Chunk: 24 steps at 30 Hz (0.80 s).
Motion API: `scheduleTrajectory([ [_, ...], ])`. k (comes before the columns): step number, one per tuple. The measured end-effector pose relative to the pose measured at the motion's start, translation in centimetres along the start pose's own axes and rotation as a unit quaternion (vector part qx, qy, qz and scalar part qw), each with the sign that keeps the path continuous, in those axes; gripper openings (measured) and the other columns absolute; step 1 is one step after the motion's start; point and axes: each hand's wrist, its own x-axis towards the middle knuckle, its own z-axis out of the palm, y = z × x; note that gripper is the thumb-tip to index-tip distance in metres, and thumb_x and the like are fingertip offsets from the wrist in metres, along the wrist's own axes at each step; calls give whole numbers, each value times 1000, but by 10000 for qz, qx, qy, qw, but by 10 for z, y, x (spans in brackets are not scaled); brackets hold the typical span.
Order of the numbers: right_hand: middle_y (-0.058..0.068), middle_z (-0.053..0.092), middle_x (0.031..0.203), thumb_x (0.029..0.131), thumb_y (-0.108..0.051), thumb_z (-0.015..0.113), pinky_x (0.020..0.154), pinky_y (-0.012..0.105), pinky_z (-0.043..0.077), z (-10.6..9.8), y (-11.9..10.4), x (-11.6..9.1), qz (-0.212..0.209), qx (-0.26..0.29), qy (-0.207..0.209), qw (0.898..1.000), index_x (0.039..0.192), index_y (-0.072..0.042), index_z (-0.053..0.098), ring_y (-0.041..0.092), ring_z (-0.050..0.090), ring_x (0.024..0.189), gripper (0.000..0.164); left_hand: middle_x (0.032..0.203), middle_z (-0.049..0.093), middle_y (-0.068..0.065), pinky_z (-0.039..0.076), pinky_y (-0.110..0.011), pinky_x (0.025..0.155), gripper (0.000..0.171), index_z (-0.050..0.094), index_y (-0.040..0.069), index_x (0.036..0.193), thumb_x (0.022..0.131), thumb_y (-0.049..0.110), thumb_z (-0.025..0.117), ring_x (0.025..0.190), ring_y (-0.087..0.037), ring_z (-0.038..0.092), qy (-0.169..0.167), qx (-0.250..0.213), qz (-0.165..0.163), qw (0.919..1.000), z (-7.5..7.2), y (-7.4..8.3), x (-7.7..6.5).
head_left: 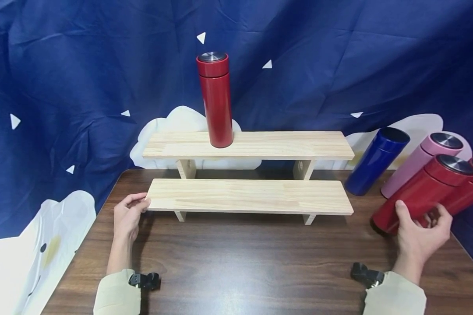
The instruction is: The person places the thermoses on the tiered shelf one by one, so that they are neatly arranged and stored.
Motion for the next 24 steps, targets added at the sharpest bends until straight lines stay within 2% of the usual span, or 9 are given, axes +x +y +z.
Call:
scheduleTrajectory([
  [5, 2, 65, 101, 66, 1, 87, 78, 21, 47, 9, -5, -3, -276, 41, 85, 9996, 118, -12, 69, 13, 57, 92, 56, 81, 63, 2, 50, -18, 63, 24, 68, -10, 110, 86, -9, 72, 67, -7, 57, 21, -22, -34, 10000, -1, -1, -1],
  [9, 0, 66, 101, 68, -4, 86, 81, 23, 44, 16, -12, -6, -419, -160, 158, 9989, 119, -13, 69, 12, 58, 93, 54, 81, 63, 2, 50, -18, 62, 24, 68, -9, 110, 86, -9, 72, 67, -7, 57, 20, 52, -30, 10000, -1, -1, -1],
  [16, 1, 67, 100, 68, -5, 85, 79, 23, 42, 30, -21, -9, -531, -12, 200, 9984, 117, -12, 68, 12, 58, 93, 52, 81, 63, 2, 50, -18, 63, 28, 66, -12, 113, 86, -8, 72, 67, -7, 57, -21, 73, 15, 10000, -1, -1, -1],
  [20, -1, 67, 97, 69, -8, 85, 76, 23, 42, 38, -23, -10, -606, -133, 196, 9979, 114, -14, 68, 11, 58, 90, 49, 81, 63, 3, 50, -18, 63, 30, 65, -13, 116, 87, -8, 72, 68, -7, 57, -30, 113, 16, 9999, -1, 1, -1],
  [24, 0, 68, 98, 69, -7, 87, 77, 23, 43, 46, -26, -13, -486, 26, 123, 9987, 114, -14, 67, 11, 58, 89, 49, 79, 63, 5, 49, -18, 63, 31, 64, -13, 117, 88, -7, 71, 67, -6, 57, -52, 184, 40, 9998, 0, 2, -2],
])
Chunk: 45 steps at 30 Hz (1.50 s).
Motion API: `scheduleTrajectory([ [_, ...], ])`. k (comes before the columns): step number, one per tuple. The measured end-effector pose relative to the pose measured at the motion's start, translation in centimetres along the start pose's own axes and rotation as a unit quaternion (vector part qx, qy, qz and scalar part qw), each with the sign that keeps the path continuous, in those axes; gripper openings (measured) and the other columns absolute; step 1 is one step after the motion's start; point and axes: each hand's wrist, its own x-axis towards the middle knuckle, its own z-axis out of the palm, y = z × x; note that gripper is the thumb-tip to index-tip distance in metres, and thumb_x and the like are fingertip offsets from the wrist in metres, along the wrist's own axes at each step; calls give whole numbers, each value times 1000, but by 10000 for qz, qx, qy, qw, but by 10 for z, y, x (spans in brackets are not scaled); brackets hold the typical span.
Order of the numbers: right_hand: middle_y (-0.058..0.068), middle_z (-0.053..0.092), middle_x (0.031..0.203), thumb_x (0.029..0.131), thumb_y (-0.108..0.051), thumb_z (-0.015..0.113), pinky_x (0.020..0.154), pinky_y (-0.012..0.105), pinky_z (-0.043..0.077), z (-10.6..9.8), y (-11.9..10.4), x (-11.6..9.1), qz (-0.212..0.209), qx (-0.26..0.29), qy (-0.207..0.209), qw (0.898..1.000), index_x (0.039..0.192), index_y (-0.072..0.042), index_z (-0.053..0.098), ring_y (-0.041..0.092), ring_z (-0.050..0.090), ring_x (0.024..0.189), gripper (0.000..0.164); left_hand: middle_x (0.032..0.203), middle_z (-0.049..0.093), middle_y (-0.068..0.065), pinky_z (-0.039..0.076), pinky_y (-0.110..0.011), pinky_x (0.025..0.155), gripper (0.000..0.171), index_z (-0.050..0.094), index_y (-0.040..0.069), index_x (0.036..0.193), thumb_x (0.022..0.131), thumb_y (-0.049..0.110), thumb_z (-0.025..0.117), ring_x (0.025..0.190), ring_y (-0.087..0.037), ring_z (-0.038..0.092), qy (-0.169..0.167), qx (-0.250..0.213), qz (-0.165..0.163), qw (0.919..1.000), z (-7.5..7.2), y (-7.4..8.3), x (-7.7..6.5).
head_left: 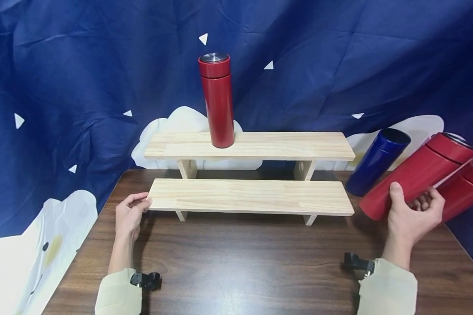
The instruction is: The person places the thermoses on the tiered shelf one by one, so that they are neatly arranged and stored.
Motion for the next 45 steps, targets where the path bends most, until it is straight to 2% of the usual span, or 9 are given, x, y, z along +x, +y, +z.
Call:
scheduleTrajectory([
  [4, 2, 68, 98, 69, -5, 88, 77, 24, 43, 6, -2, 0, 125, 243, -1, 9996, 112, -13, 66, 12, 58, 88, 48, 80, 63, 5, 50, -18, 63, 31, 64, -13, 117, 88, -7, 72, 67, -5, 57, -12, 40, 13, 10000, 1, -1, 0],
  [14, 3, 66, 96, 68, -6, 89, 71, 21, 44, 21, -9, -6, 198, 249, -58, 9995, 108, -14, 66, 12, 57, 83, 47, 80, 63, 4, 50, -18, 64, 30, 64, -13, 116, 88, -7, 71, 67, -6, 57, -18, 5, 30, 10000, 0, -1, 0],
  [23, 5, 68, 102, 70, -5, 87, 78, 24, 47, 31, -11, -13, 214, 447, -242, 9985, 114, -10, 65, 14, 62, 91, 49, 81, 63, 2, 49, -17, 62, 27, 66, -12, 113, 86, -8, 72, 67, -7, 57, 15, -149, 29, 9999, -1, -2, 0],
  [34, 3, 67, 109, 73, -8, 88, 85, 26, 47, 44, -14, -28, 261, 248, -535, 9979, 120, -11, 65, 15, 60, 99, 52, 79, 63, 4, 49, -17, 61, 29, 66, -12, 114, 87, -7, 72, 67, -7, 57, 5, -64, 31, 10000, 0, -2, 2],
  [39, 3, 66, 108, 73, -9, 87, 86, 27, 47, 48, -13, -32, 188, 261, -628, 9975, 120, -11, 64, 15, 60, 99, 52, 79, 63, 3, 49, -18, 62, 28, 66, -12, 114, 87, -8, 72, 67, -8, 56, 24, -78, 3, 10000, 0, -2, 1],
  [45, 4, 66, 101, 72, -9, 88, 81, 27, 46, 57, -16, -37, -25, 432, -729, 9964, 116, -11, 65, 16, 59, 93, 50, 79, 63, 3, 49, -18, 62, 27, 67, -11, 113, 87, -8, 72, 67, -7, 57, 47, -94, 23, 9999, 0, -2, 1],
])
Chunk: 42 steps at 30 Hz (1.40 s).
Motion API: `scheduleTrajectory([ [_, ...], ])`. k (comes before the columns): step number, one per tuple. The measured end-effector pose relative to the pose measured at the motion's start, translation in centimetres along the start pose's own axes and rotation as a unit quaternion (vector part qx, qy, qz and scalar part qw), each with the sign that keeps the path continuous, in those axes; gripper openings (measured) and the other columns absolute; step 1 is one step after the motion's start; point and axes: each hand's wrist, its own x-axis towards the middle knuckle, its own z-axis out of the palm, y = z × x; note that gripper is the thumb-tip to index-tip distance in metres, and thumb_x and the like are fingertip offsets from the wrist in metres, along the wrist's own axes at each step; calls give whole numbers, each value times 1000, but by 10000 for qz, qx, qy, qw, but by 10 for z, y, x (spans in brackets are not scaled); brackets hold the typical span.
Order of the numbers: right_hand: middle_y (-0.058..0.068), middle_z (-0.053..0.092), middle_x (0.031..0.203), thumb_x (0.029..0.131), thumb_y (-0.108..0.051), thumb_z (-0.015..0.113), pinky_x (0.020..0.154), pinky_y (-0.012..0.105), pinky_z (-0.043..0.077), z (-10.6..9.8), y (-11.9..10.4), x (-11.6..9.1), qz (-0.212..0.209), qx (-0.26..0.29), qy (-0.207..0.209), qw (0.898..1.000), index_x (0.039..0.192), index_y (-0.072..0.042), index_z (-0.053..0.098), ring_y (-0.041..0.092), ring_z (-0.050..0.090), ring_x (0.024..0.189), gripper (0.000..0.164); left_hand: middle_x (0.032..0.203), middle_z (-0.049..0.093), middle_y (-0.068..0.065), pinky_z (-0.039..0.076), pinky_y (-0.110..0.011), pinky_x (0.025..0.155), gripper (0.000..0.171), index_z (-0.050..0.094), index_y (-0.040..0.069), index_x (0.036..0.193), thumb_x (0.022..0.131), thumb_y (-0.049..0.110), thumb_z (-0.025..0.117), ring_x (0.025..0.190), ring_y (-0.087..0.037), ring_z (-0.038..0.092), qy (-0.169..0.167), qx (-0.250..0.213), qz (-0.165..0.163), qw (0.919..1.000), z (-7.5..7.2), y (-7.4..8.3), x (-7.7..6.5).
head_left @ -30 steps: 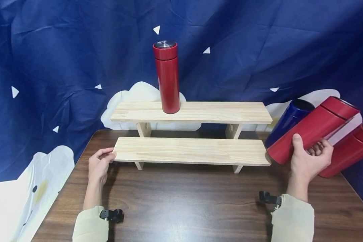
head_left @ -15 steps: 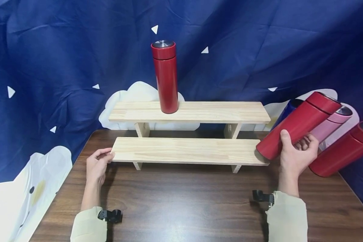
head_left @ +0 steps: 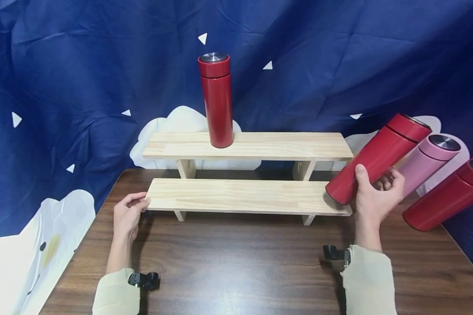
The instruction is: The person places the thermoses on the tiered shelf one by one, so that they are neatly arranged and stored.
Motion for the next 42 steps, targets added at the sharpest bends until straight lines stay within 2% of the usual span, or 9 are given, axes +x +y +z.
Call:
scheduleTrajectory([
  [7, 6, 66, 100, 69, -8, 89, 80, 27, 47, 9, -7, -5, -85, 248, -150, 9995, 114, -10, 64, 17, 61, 92, 51, 80, 64, 4, 49, -18, 63, 26, 67, -10, 112, 86, -8, 71, 68, -7, 57, -10, -96, -24, 10000, 0, 0, -1],
  [15, 6, 67, 103, 71, -11, 89, 83, 29, 48, 17, -10, -10, -76, 84, -262, 9996, 118, -10, 64, 18, 62, 96, 53, 79, 64, 5, 49, -17, 63, 29, 66, -12, 114, 87, -8, 72, 67, -6, 57, -40, -121, -35, 9999, -1, 0, 0],
  [21, 7, 67, 99, 69, -7, 89, 80, 27, 48, 27, -12, -13, -44, 262, -306, 9992, 115, -8, 66, 18, 62, 92, 51, 80, 64, 5, 48, -17, 62, 29, 66, -11, 115, 87, -7, 72, 68, -7, 57, -30, -45, -35, 10000, -1, 1, 1],
  [33, 7, 69, 97, 68, -8, 89, 75, 25, 46, 42, -18, -18, -347, 390, -589, 9969, 113, -8, 67, 17, 63, 89, 50, 78, 65, 5, 48, -16, 60, 29, 65, -13, 114, 86, -9, 72, 65, -6, 57, -39, -233, -22, 9997, -1, -1, 0],
  [38, 6, 69, 99, 69, -8, 88, 75, 26, 47, 48, -20, -20, -233, 425, -688, 9965, 114, -8, 67, 18, 64, 89, 50, 79, 64, 4, 48, -17, 61, 25, 68, -10, 111, 86, -9, 72, 66, -7, 57, 20, -201, -84, 9998, -1, -2, 0],
  [42, 7, 69, 99, 69, -8, 88, 77, 26, 49, 53, -24, -21, -163, 474, -721, 9961, 114, -8, 66, 19, 64, 90, 50, 80, 65, 3, 48, -18, 62, 26, 68, -10, 111, 86, -8, 72, 67, -7, 57, 6, -157, -14, 9999, 0, -1, 1],
])
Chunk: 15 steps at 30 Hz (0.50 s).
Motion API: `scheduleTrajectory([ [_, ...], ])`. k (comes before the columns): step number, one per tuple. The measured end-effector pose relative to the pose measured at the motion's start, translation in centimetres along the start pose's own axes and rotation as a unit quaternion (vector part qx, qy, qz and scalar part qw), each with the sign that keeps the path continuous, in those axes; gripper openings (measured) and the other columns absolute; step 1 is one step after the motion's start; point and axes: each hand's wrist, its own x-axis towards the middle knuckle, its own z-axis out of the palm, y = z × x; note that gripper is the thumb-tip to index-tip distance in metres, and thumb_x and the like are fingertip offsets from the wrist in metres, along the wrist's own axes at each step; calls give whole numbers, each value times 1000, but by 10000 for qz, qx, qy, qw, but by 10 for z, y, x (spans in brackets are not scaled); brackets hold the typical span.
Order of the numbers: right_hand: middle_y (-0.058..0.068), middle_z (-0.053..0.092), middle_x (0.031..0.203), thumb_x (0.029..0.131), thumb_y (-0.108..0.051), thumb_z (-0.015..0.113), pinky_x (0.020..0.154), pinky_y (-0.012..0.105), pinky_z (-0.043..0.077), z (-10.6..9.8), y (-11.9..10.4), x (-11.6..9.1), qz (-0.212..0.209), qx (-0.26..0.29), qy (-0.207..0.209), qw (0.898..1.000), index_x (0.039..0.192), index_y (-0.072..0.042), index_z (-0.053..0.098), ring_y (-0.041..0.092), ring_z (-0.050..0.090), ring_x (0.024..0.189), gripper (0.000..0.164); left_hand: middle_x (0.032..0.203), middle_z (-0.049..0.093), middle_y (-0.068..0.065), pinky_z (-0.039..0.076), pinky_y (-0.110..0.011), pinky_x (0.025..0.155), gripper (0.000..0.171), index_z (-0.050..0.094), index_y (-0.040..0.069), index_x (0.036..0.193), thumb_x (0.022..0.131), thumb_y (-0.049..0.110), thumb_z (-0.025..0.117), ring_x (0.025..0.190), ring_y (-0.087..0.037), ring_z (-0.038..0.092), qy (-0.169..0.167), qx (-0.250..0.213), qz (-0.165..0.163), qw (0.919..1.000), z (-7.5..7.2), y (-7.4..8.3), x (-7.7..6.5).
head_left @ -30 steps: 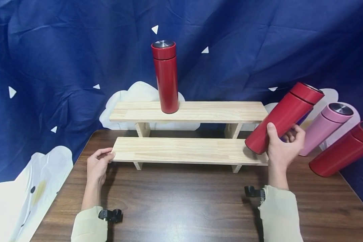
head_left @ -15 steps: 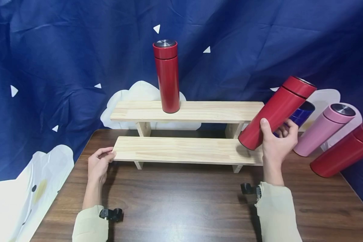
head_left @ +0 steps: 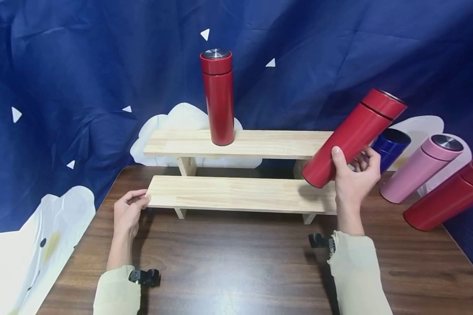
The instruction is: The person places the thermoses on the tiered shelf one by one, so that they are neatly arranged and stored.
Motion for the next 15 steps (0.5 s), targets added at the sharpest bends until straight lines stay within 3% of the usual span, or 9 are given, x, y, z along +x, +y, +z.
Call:
scheduleTrajectory([
  [15, 7, 69, 96, 69, -7, 87, 75, 27, 48, 25, -7, -6, -8, 339, -194, 9992, 113, -6, 67, 19, 63, 85, 48, 79, 64, 4, 48, -18, 62, 28, 66, -13, 113, 86, -9, 72, 67, -7, 57, -49, -46, 35, 10000, 0, 0, 2],
])
